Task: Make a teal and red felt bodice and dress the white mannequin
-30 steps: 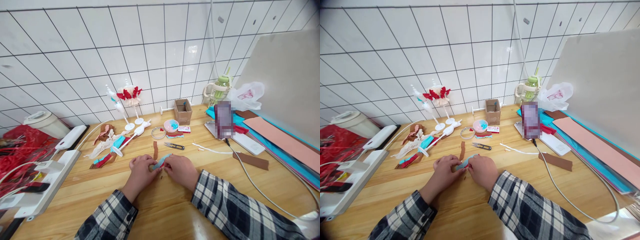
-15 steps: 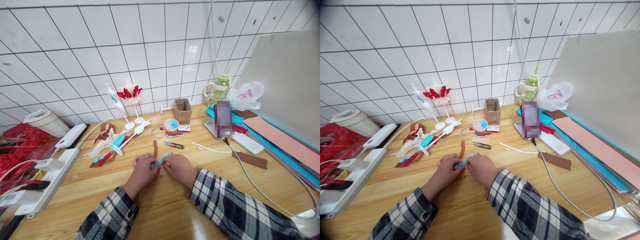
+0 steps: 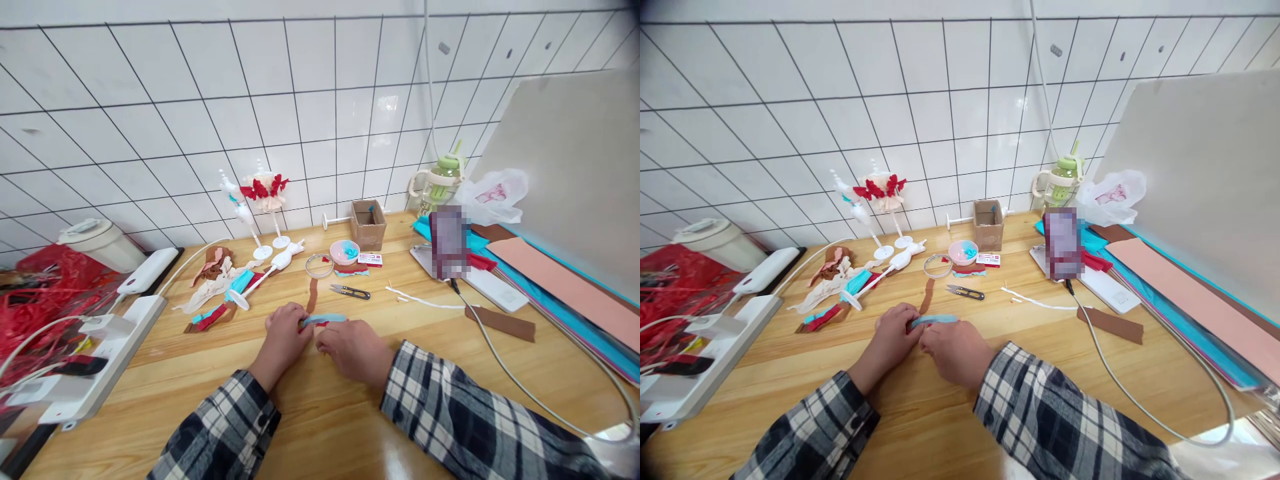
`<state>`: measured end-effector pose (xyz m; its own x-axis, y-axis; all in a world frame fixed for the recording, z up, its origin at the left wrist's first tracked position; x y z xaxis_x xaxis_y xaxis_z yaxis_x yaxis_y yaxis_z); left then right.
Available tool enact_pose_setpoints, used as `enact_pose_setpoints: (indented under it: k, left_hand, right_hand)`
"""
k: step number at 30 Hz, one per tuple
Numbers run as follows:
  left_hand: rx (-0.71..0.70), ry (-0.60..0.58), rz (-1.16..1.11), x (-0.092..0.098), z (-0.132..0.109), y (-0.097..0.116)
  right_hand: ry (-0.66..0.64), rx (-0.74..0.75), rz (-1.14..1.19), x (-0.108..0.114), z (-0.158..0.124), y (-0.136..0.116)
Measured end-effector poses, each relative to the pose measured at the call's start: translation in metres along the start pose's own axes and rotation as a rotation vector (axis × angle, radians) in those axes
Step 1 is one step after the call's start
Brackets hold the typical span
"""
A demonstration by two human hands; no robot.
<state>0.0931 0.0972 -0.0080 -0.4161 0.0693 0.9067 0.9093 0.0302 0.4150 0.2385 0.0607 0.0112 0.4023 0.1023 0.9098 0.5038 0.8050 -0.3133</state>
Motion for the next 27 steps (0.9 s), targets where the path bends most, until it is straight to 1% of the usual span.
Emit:
enact_pose_setpoints:
  k: [3,6,8,10,12,15,17,19,22,24,27]
  left_hand:
    - [-0.025,-0.023,-0.022,0.004,0.004,-0.007]
    - [-0.088,-0.079,-0.085,0.007,0.004,-0.012]
    - [-0.115,-0.12,-0.141,0.009,0.003,-0.014]
    - [-0.138,-0.179,-0.186,0.01,0.003,-0.015]
    - [-0.155,-0.228,-0.216,0.011,0.002,-0.015]
    - [-0.123,-0.213,-0.231,0.014,0.002,-0.014]
    - [-0.066,-0.179,-0.259,0.016,0.002,-0.015]
    - [-0.013,-0.156,-0.315,0.016,0.001,-0.016]
    - [0.026,-0.132,-0.399,0.014,0.001,-0.018]
    - [0.029,-0.114,-0.441,0.012,0.001,-0.018]
    - [0.015,-0.098,-0.491,0.009,0.001,-0.018]
  right_hand:
    - [0.235,-0.027,0.13,0.008,-0.003,0.003]
    - [0.467,-0.088,0.231,0.016,-0.007,0.023]
    - [0.576,-0.141,0.246,0.019,-0.01,0.039]
    - [0.651,-0.183,0.24,0.022,-0.012,0.048]
    - [0.71,-0.203,0.241,0.024,-0.015,0.051]
    - [0.763,-0.258,0.256,0.028,-0.021,0.049]
    - [0.746,-0.296,0.249,0.029,-0.024,0.049]
    - [0.694,-0.29,0.196,0.031,-0.023,0.053]
    - [0.674,-0.299,0.052,0.035,-0.016,0.067]
    - [0.725,-0.31,-0.048,0.039,-0.007,0.079]
    - [0.817,-0.289,-0.185,0.048,0.013,0.094]
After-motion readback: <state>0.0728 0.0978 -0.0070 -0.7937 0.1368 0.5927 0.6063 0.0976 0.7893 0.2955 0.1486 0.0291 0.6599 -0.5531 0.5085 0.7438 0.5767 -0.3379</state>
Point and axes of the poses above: each hand's wrist, its own z-axis towards the middle knuckle, its own x-axis out of the back of the hand, y = z × x, the point moved 4 cm from there along z, towards the middle knuckle, and after that the axes turned 14 degrees about x, right-handed, at the moved point
